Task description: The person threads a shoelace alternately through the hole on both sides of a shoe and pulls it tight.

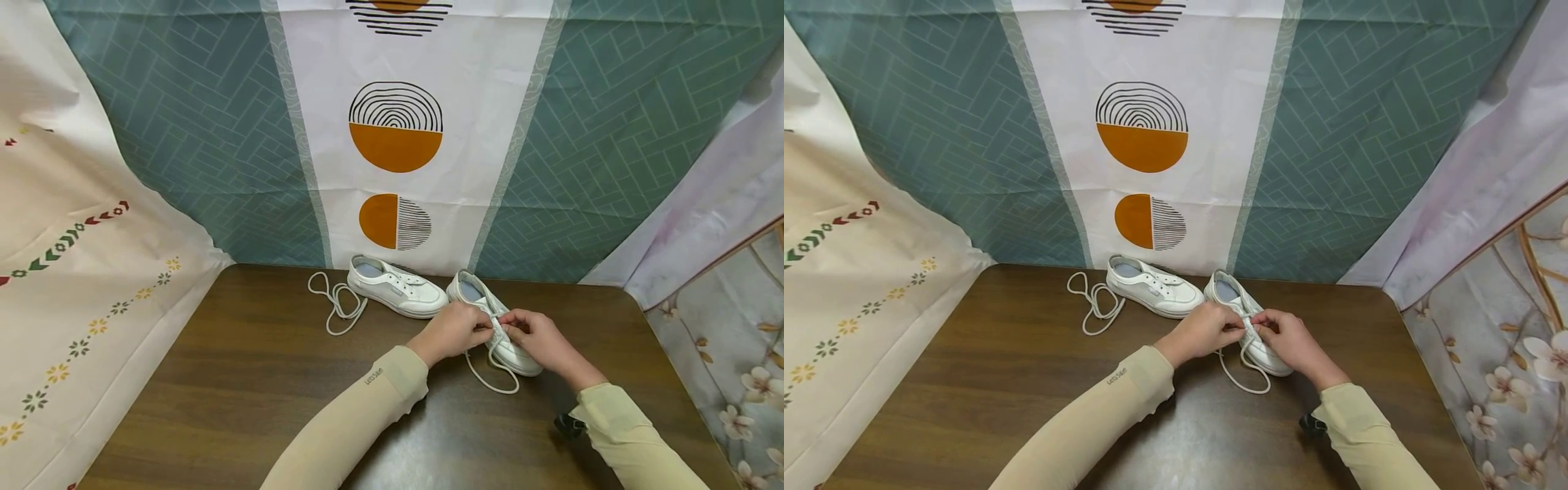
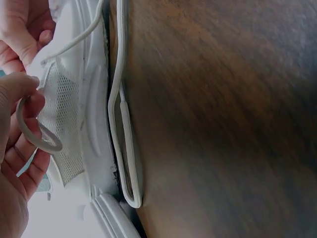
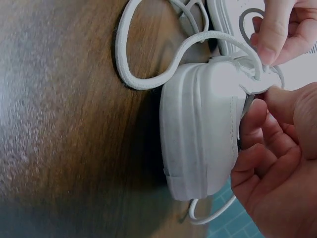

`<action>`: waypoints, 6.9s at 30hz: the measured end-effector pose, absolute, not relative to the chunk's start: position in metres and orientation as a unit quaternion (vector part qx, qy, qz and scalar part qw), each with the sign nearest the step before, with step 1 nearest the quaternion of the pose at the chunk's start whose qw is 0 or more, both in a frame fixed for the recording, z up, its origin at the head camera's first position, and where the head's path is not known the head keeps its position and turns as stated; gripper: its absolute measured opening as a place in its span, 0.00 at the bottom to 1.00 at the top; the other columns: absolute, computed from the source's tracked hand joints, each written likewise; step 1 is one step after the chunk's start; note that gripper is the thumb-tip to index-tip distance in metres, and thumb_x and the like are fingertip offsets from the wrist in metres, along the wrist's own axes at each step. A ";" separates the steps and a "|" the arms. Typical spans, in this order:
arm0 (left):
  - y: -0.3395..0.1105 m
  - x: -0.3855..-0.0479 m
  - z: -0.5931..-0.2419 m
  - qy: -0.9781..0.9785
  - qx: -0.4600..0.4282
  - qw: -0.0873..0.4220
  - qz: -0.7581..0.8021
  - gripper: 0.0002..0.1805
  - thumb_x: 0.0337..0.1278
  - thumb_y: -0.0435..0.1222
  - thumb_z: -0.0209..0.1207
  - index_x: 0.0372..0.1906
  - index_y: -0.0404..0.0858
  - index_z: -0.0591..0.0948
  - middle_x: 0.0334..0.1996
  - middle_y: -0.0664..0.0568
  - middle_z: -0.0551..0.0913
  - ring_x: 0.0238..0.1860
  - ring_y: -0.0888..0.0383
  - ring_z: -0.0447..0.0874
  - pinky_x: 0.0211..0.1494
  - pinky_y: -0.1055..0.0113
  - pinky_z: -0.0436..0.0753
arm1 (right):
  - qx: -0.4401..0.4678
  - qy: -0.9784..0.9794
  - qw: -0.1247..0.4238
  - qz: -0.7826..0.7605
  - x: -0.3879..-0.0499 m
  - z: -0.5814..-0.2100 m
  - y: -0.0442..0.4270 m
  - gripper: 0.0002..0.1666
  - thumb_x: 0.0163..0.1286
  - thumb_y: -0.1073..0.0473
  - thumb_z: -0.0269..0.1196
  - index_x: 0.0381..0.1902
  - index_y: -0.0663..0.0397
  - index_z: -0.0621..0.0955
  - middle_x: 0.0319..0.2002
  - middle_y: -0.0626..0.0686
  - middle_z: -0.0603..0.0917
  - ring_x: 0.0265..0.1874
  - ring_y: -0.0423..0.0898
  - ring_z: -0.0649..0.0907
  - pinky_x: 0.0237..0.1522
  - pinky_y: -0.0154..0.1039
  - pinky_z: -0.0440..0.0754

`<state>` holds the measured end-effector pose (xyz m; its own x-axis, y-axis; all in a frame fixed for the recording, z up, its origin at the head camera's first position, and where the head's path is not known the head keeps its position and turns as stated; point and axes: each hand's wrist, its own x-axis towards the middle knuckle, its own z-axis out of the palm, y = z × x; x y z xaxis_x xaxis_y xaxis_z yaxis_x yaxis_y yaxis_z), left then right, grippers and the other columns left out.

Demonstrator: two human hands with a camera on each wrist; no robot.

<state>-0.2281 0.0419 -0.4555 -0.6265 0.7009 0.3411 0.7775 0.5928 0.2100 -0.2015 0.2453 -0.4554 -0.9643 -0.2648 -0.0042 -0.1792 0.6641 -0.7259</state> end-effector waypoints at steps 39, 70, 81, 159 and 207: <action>0.040 -0.238 -0.452 -0.871 -0.396 0.075 -0.282 0.07 0.50 0.46 0.66 0.34 0.51 0.87 0.34 0.67 0.85 0.54 0.63 0.75 0.62 0.76 0.68 | -0.115 0.922 0.049 -0.366 -0.211 -0.429 0.248 0.13 0.72 0.53 0.53 0.48 0.50 0.81 0.37 0.52 0.84 0.29 0.47 0.82 0.29 0.38 0.79; 0.044 -0.237 -0.462 -0.882 -0.418 0.129 -0.174 0.05 0.50 0.49 0.66 0.30 0.56 0.86 0.38 0.65 0.82 0.56 0.62 0.73 0.58 0.66 0.72 | -0.181 0.933 -0.013 -0.311 -0.212 -0.451 0.259 0.09 0.56 0.63 0.69 0.34 0.44 0.87 0.40 0.48 0.80 0.36 0.46 0.80 0.29 0.30 0.76; 0.044 -0.239 -0.462 -0.879 -0.423 0.128 -0.176 0.05 0.48 0.49 0.66 0.30 0.57 0.86 0.38 0.66 0.81 0.55 0.63 0.73 0.57 0.66 0.72 | -0.192 0.943 0.007 -0.273 -0.208 -0.458 0.263 0.18 0.63 0.57 0.64 0.52 0.41 0.82 0.47 0.45 0.73 0.40 0.43 0.75 0.36 0.35 0.74; 0.027 -0.256 -0.467 -0.897 -0.355 0.047 -0.261 0.05 0.63 0.42 0.55 0.34 0.47 0.77 0.27 0.61 0.76 0.30 0.67 0.71 0.38 0.76 0.71 | -0.195 0.976 0.017 -0.096 -0.208 -0.409 0.278 0.12 0.60 0.45 0.65 0.34 0.45 0.85 0.29 0.45 0.81 0.31 0.43 0.78 0.32 0.42 0.74; 0.027 -0.256 -0.466 -0.897 -0.349 0.041 -0.267 0.04 0.64 0.43 0.54 0.36 0.49 0.77 0.29 0.62 0.77 0.31 0.68 0.71 0.39 0.77 0.71 | -0.223 0.965 -0.040 -0.133 -0.209 -0.393 0.272 0.13 0.59 0.46 0.66 0.40 0.42 0.84 0.39 0.46 0.83 0.39 0.46 0.82 0.41 0.46 0.78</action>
<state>-0.2562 0.0265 -0.4661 -0.7533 0.6041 0.2601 0.6479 0.6136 0.4513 -0.2092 0.2723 -0.3933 -0.8973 -0.4199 0.1365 -0.4411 0.8653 -0.2382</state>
